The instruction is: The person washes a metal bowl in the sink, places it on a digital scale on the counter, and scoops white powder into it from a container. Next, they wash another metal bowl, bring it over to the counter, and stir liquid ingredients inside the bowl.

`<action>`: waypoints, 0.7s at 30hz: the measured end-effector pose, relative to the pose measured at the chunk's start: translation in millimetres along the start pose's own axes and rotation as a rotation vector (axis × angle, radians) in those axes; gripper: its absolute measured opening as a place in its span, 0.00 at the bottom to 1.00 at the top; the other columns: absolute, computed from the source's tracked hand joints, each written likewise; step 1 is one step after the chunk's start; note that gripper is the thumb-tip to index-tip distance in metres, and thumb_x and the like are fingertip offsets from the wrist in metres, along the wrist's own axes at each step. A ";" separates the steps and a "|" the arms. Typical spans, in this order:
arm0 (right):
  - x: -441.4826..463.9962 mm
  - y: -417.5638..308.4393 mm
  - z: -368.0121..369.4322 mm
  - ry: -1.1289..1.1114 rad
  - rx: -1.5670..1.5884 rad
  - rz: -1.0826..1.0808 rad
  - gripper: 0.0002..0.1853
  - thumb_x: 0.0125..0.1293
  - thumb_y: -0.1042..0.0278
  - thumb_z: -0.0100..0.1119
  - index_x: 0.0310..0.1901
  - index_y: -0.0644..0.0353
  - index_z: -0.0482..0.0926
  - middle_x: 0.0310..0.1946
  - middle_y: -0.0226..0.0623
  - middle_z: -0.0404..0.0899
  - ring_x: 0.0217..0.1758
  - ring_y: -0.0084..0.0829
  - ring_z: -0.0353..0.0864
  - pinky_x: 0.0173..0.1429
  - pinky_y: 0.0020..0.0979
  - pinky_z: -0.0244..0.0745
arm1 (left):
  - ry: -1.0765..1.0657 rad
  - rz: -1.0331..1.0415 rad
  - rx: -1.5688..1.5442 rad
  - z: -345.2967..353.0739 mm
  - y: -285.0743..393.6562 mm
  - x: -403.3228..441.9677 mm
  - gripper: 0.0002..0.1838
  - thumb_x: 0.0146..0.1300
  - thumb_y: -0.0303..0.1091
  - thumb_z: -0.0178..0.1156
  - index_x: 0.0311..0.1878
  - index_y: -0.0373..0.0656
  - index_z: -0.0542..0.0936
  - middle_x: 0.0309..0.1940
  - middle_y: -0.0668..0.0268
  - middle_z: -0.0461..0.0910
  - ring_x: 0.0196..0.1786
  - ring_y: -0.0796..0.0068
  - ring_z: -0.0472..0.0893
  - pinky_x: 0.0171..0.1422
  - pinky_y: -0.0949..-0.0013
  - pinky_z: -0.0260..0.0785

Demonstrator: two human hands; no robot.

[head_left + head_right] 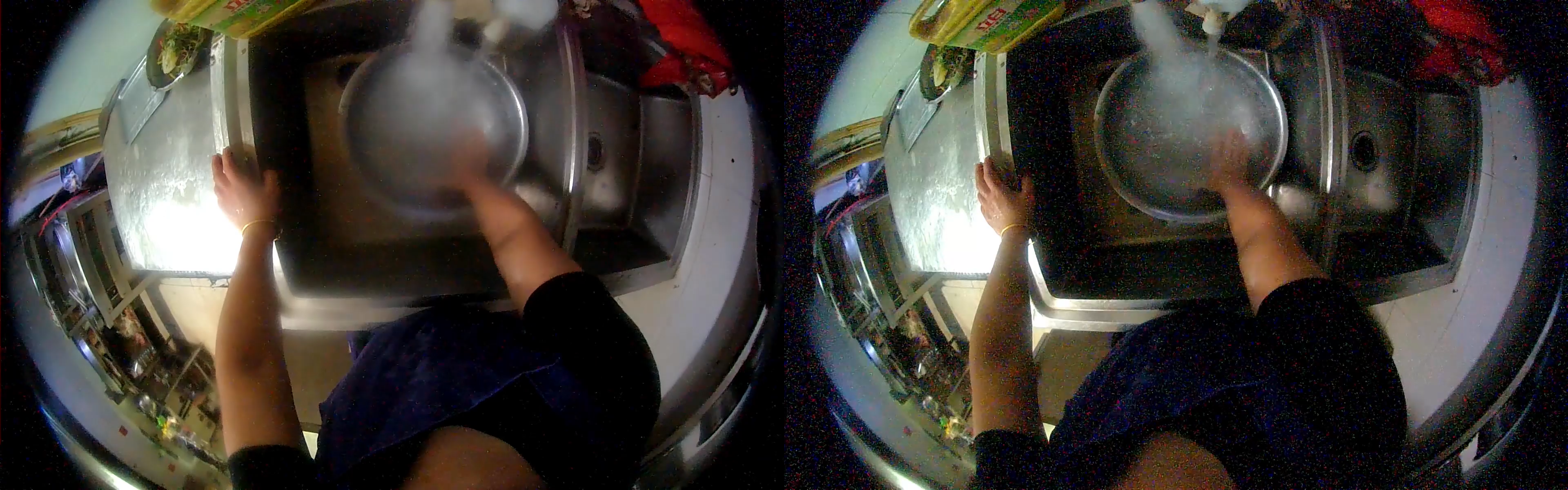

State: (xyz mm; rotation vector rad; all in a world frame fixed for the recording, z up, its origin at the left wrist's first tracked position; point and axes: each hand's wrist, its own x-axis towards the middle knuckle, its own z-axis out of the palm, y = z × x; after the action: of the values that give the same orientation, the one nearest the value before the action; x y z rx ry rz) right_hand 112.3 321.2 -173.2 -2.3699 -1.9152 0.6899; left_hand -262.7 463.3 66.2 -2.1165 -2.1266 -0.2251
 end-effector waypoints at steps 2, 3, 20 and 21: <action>0.1 -0.4 -3.7 -0.055 0.001 0.028 0.76 0.30 0.27 0.73 0.74 0.50 0.33 0.74 0.58 0.30 0.75 0.63 0.26 0.73 0.63 0.27 | 0.004 0.002 0.003 0.3 -0.5 0.1 0.43 0.49 0.48 0.66 0.68 0.51 0.60 0.69 0.58 0.60 0.64 0.50 0.68 0.63 0.53 0.66; -0.1 -1.0 -6.0 -0.053 0.017 0.018 0.75 0.31 0.28 0.73 0.74 0.51 0.33 0.74 0.58 0.29 0.76 0.63 0.26 0.73 0.63 0.27 | 0.005 0.002 0.005 0.7 -0.8 0.1 0.43 0.49 0.49 0.66 0.68 0.51 0.60 0.69 0.58 0.60 0.64 0.50 0.68 0.63 0.53 0.66; -2.1 -27.2 -59.2 -0.222 -0.109 0.111 0.73 0.32 0.34 0.76 0.74 0.52 0.35 0.74 0.57 0.32 0.75 0.64 0.34 0.73 0.63 0.34 | -0.026 -0.003 0.028 -4.3 4.1 0.4 0.43 0.49 0.46 0.66 0.69 0.51 0.59 0.69 0.57 0.60 0.64 0.50 0.68 0.63 0.52 0.67; -0.3 -25.1 -52.9 -0.183 -0.101 0.107 0.74 0.31 0.34 0.77 0.74 0.52 0.36 0.74 0.57 0.32 0.75 0.64 0.34 0.73 0.63 0.34 | -0.037 -0.011 0.026 -5.9 5.0 0.3 0.43 0.49 0.46 0.66 0.69 0.51 0.59 0.69 0.57 0.59 0.64 0.50 0.68 0.63 0.52 0.67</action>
State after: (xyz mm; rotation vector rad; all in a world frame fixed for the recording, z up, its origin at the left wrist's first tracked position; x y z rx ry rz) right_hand 107.4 340.7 -118.3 -2.5693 -1.9448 0.8653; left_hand -257.7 462.5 72.1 -2.1114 -2.1501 -0.1594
